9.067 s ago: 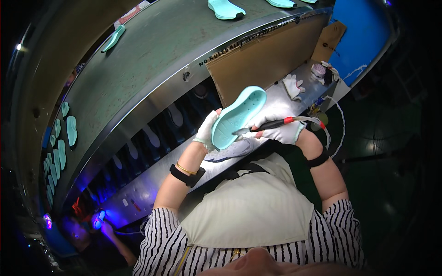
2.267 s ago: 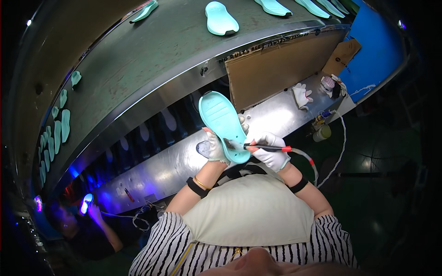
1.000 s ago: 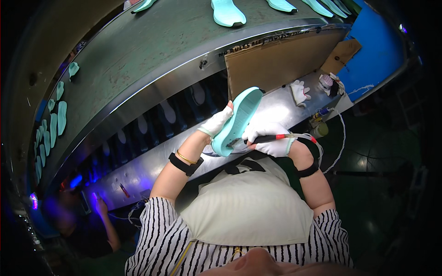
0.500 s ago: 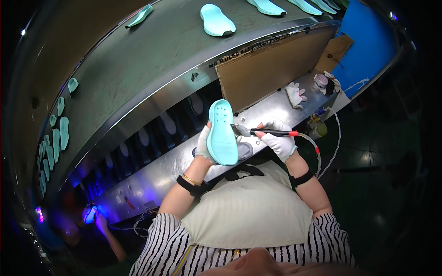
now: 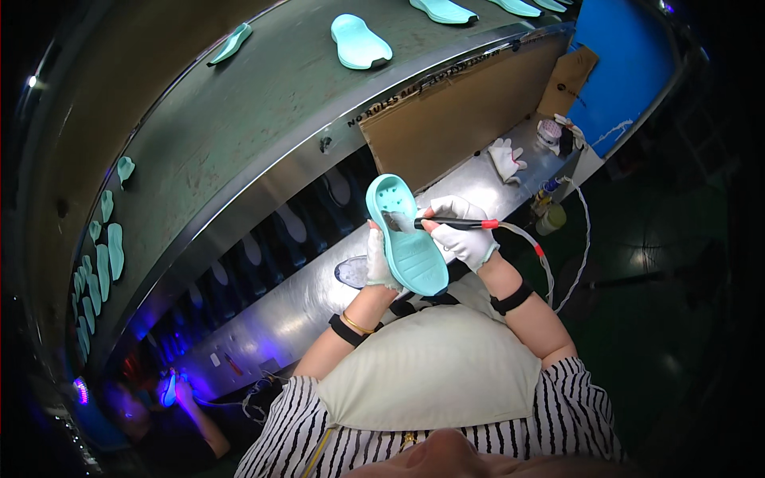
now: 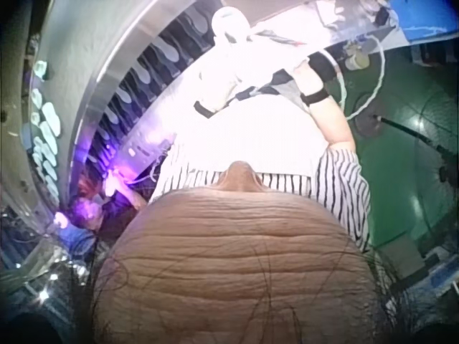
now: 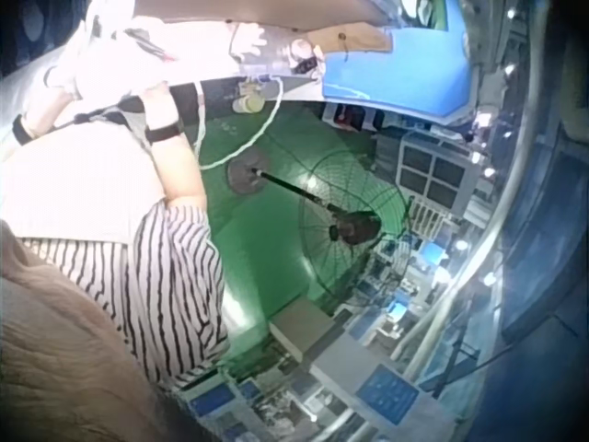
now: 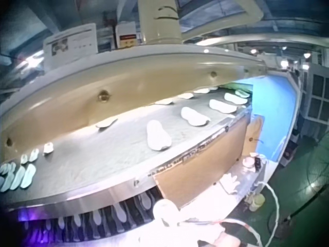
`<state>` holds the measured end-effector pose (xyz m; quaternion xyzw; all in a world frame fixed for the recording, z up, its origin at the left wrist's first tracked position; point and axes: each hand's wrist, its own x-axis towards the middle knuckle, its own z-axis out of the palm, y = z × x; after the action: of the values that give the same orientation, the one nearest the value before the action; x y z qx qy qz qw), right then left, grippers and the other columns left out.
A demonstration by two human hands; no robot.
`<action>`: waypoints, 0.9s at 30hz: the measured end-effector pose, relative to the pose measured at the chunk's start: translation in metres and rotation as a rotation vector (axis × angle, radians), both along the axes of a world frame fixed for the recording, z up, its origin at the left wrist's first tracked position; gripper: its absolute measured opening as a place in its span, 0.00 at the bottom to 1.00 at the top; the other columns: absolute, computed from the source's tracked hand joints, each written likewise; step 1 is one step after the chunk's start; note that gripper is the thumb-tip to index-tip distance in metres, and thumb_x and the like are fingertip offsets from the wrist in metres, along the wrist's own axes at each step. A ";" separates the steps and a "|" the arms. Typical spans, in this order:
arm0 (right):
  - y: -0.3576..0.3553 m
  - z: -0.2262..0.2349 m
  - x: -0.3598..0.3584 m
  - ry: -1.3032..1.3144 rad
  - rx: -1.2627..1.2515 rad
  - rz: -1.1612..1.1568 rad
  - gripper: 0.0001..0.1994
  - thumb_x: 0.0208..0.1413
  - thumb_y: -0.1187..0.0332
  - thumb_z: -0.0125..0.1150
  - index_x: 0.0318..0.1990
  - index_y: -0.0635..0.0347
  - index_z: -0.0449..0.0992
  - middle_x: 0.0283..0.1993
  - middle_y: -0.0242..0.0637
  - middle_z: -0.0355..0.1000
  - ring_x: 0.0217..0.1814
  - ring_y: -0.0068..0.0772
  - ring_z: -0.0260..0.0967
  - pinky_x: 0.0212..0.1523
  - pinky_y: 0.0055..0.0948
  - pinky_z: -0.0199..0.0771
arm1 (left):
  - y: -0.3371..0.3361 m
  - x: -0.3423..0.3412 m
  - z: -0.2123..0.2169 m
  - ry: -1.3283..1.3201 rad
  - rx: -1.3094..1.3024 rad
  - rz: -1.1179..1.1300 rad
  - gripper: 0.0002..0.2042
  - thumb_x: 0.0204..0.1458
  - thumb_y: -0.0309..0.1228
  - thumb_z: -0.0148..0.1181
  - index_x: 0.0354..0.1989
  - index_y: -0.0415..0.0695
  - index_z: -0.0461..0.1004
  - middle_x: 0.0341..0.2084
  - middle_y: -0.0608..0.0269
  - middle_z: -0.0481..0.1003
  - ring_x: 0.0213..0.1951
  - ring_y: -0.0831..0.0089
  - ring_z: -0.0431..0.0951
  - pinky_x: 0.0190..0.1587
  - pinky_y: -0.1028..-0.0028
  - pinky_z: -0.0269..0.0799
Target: Apply adhesive to the bottom of shoe soles using a brush tool.
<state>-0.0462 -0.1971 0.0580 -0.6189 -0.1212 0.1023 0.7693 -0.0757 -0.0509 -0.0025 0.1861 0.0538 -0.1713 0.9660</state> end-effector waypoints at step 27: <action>-0.010 -0.006 -0.036 -0.078 -0.124 0.159 0.06 0.47 0.79 0.63 0.34 0.60 0.76 0.34 0.31 0.74 0.37 0.16 0.69 0.42 0.19 0.70 | 0.017 0.017 0.003 -0.014 -0.130 0.062 0.33 0.52 0.61 0.39 0.52 0.44 0.66 0.43 0.53 0.73 0.46 0.55 0.72 0.55 0.55 0.65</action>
<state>-0.0820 -0.2072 0.0521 -0.6571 -0.1935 0.1461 0.7137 -0.0588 -0.0340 0.0007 0.1222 0.0417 -0.1431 0.9813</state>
